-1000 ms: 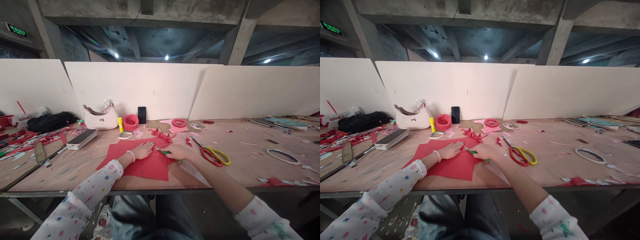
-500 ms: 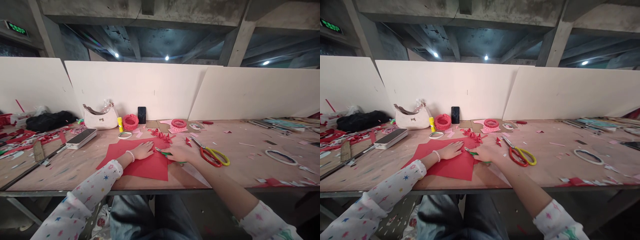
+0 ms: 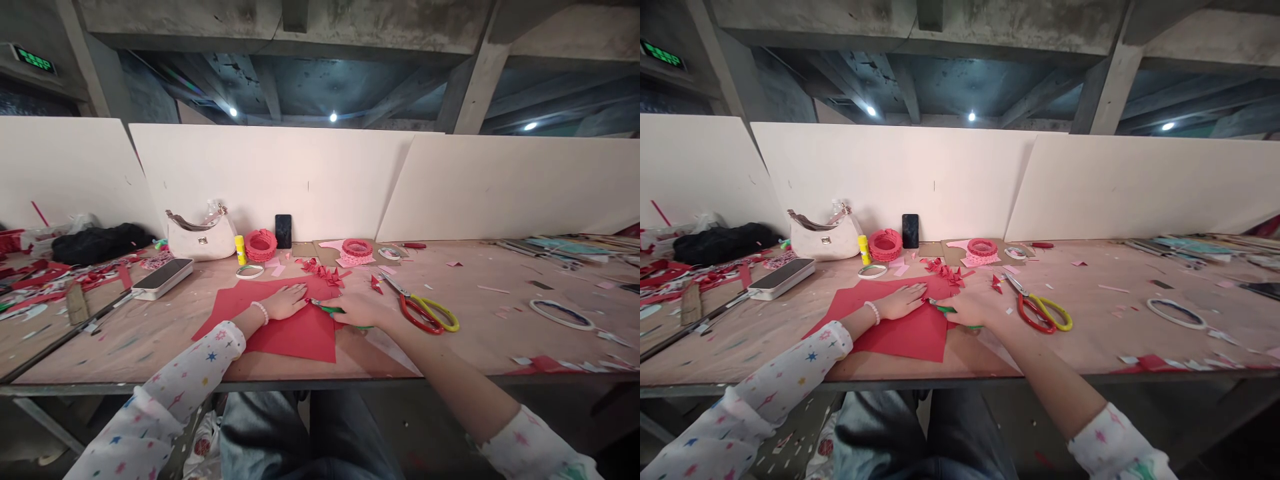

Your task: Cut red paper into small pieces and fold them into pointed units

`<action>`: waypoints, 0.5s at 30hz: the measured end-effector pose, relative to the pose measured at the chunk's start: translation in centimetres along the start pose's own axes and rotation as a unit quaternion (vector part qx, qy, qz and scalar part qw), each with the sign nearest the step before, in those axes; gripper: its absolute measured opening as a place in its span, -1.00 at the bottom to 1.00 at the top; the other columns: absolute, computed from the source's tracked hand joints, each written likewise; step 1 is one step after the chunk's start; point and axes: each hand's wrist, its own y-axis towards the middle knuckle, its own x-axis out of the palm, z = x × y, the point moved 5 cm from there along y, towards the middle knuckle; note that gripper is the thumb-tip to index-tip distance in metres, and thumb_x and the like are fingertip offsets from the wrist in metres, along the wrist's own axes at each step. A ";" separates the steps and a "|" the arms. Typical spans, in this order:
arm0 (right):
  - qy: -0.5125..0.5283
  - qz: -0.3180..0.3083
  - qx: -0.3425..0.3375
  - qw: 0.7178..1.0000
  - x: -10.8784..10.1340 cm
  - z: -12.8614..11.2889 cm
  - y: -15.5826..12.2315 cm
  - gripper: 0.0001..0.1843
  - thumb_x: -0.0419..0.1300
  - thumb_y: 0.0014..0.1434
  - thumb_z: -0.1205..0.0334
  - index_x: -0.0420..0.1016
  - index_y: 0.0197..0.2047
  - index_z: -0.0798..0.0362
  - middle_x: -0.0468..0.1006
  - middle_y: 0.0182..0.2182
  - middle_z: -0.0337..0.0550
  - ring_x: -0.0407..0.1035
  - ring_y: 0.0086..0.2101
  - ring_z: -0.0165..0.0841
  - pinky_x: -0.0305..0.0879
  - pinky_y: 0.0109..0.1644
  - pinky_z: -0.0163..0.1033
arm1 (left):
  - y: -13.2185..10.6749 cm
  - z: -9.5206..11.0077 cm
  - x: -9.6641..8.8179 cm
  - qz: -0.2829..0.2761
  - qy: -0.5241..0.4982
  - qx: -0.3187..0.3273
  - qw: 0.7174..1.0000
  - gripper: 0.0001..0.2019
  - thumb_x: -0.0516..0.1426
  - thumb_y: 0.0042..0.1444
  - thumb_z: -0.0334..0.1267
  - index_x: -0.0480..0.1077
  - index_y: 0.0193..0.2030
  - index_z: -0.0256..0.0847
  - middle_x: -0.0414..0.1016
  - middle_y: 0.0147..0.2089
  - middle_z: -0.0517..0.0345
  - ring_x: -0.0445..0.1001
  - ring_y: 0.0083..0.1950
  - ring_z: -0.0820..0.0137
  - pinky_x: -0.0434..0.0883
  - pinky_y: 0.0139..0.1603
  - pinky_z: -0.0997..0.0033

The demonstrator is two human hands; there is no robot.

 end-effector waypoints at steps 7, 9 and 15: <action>-0.047 -0.011 0.018 0.999 -0.3 -0.3 0.9 -0.55 -0.08 0.10 0.15 0.17 0.09 -0.16 0.51 -0.39 -0.19 0.25 -0.54 -0.42 0.04 -0.47 -0.35 | -0.1 0.1 0.0 0.005 0.013 0.010 1.000 -0.32 -0.37 0.09 0.14 -0.18 0.24 -0.30 -0.23 0.27 0.04 -0.23 0.27 0.33 -0.20 0.20 0.32; -0.058 -0.020 0.027 0.998 -0.6 -0.6 1.0 -0.55 -0.08 0.10 0.14 0.16 0.09 -0.19 0.50 -0.37 -0.19 0.25 -0.56 -0.42 0.03 -0.49 -0.35 | -0.2 0.2 -0.1 0.002 0.014 0.008 1.000 -0.31 -0.37 0.09 0.15 -0.19 0.24 -0.29 -0.23 0.27 0.04 -0.23 0.27 0.33 -0.21 0.19 0.32; -0.065 -0.036 0.068 0.995 -1.2 -0.9 1.0 -0.56 -0.09 0.09 0.11 0.17 0.07 -0.23 0.49 -0.32 -0.18 0.28 -0.54 -0.39 0.07 -0.48 -0.33 | -0.3 0.3 -0.1 -0.008 0.018 0.003 1.000 -0.28 -0.36 0.06 0.18 -0.24 0.24 -0.28 -0.27 0.28 0.04 -0.25 0.27 0.29 -0.21 0.19 0.27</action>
